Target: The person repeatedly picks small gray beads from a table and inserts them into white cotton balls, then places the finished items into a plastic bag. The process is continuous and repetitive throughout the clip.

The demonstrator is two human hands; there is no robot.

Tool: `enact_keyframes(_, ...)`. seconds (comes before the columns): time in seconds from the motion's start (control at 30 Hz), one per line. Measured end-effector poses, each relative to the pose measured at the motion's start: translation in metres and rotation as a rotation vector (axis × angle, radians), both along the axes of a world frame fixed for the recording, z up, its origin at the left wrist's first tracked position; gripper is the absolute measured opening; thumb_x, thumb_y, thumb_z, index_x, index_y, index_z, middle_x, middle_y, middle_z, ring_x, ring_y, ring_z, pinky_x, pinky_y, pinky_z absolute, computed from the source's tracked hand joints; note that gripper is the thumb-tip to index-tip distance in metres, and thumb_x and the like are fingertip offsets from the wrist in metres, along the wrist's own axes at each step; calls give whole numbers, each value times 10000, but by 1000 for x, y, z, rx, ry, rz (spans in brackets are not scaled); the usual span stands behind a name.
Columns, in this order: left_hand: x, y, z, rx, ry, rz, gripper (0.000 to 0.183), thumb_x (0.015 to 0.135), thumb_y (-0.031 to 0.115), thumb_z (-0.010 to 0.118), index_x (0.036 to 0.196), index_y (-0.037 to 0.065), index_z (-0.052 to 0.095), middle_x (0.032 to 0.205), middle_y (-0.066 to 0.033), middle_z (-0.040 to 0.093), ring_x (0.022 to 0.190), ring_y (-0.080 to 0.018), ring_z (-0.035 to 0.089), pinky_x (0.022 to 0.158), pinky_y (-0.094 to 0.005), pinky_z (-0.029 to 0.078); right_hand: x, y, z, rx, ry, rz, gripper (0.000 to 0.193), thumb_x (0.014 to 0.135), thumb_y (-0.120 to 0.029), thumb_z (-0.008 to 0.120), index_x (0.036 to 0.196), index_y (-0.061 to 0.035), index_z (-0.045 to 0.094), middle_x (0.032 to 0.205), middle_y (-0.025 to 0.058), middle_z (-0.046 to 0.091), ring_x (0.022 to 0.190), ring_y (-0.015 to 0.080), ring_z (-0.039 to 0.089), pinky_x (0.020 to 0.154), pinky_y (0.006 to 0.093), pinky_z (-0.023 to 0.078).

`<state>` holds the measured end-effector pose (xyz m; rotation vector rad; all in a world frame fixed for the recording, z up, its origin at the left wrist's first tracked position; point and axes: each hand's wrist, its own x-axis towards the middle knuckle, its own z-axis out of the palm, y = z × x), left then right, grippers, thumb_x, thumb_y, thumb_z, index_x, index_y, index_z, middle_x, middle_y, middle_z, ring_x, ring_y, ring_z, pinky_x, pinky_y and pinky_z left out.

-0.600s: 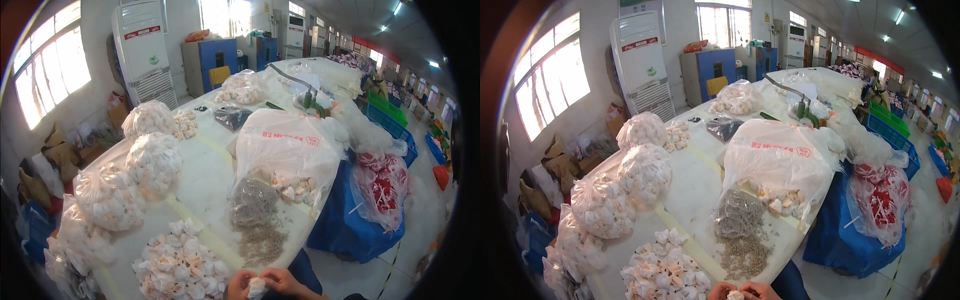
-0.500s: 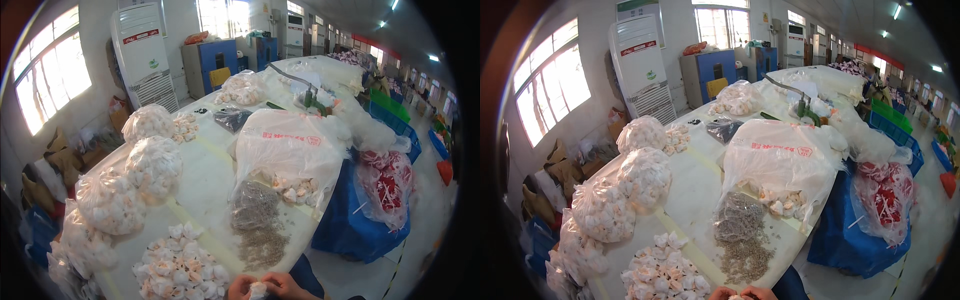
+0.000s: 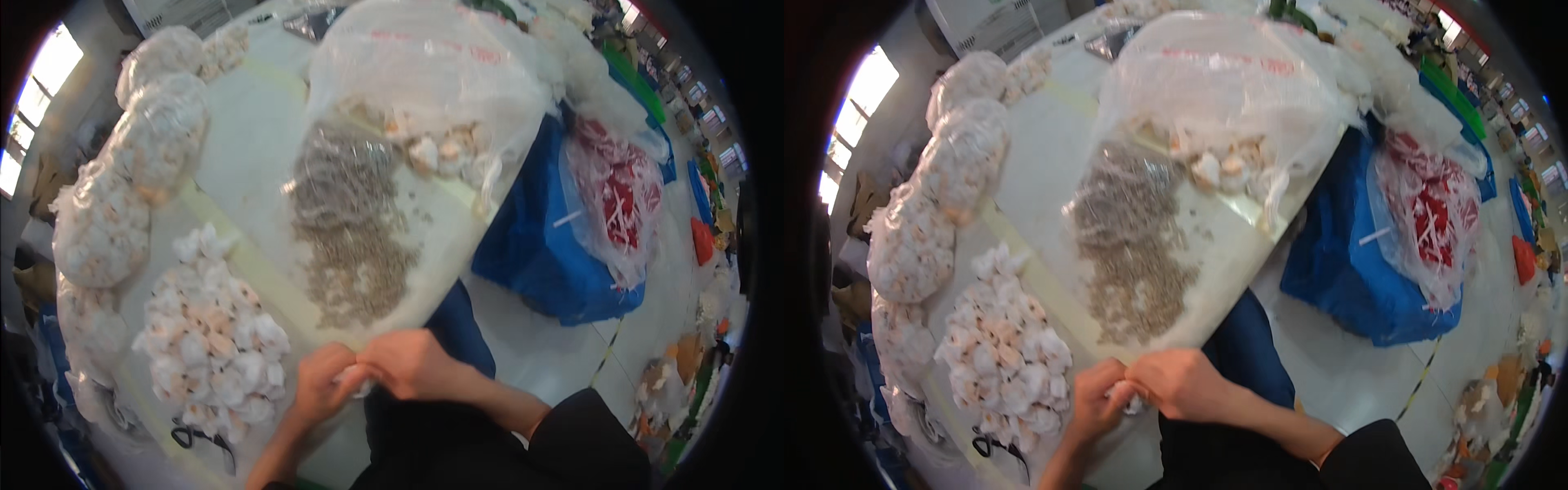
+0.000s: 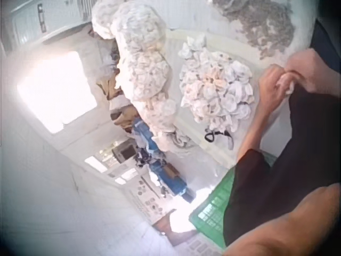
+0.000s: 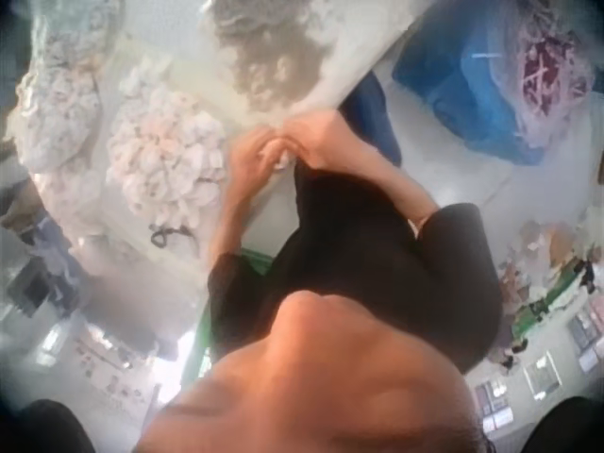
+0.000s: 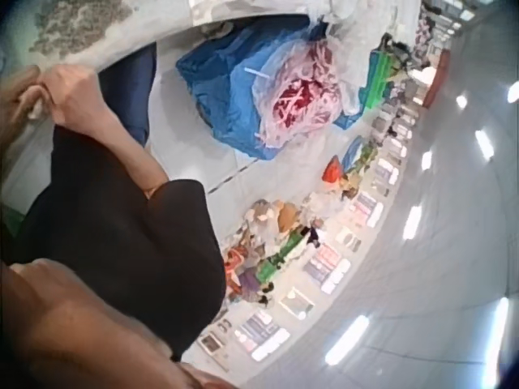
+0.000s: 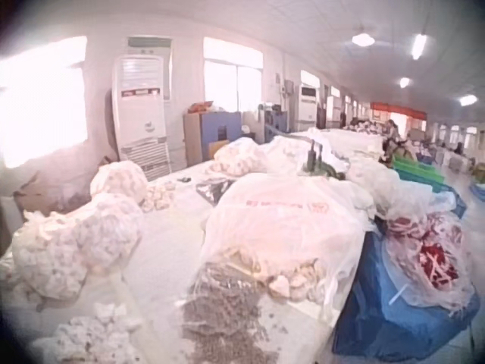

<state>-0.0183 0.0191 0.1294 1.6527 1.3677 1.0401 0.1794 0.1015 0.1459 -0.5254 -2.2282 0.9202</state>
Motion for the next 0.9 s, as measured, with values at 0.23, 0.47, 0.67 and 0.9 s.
enact_keyframes(0.23, 16, -5, 30, -212, -243, -22, 119, 948, 90, 690, 921, -25, 701, 771, -90, 645, 669, -195, 612, 611, -319, 460, 16, -11, 6, -355, 70, -36, 102, 984, -143, 706, 962, -58, 654, 822, 97, 658, 715, 320, 664, 620, 390, 519)
enact_keyframes(0.47, 19, -15, 16, -78, -122, 121, 93, 822, 36, 703, 892, -15, 736, 747, -109, 654, 642, -219, 624, 598, -322, 471, 8, -25, 13, 81, -93, -152, 87, 927, -110, 743, 936, -63, 670, 811, 70, 653, 677, 273, 662, 586, 372, 514)
enact_keyframes(0.67, 9, -18, 9, 45, -60, 262, 137, 784, 2, 665, 898, -17, 738, 757, -123, 665, 627, -240, 624, 591, -327, 479, 5, -5, 5, 191, -39, -355, 100, 895, -105, 766, 961, -69, 699, 814, 67, 644, 716, 265, 658, 624, 381, 529)
enact_keyframes(0.9, 2, -17, 8, 42, -44, 293, 107, 803, 10, 664, 888, -16, 723, 749, -118, 649, 620, -221, 614, 586, -324, 476, 3, 28, -6, 301, -283, -485, 162, 809, -72, 807, 959, -96, 750, 924, 26, 658, 862, 250, 641, 720, 378, 533)
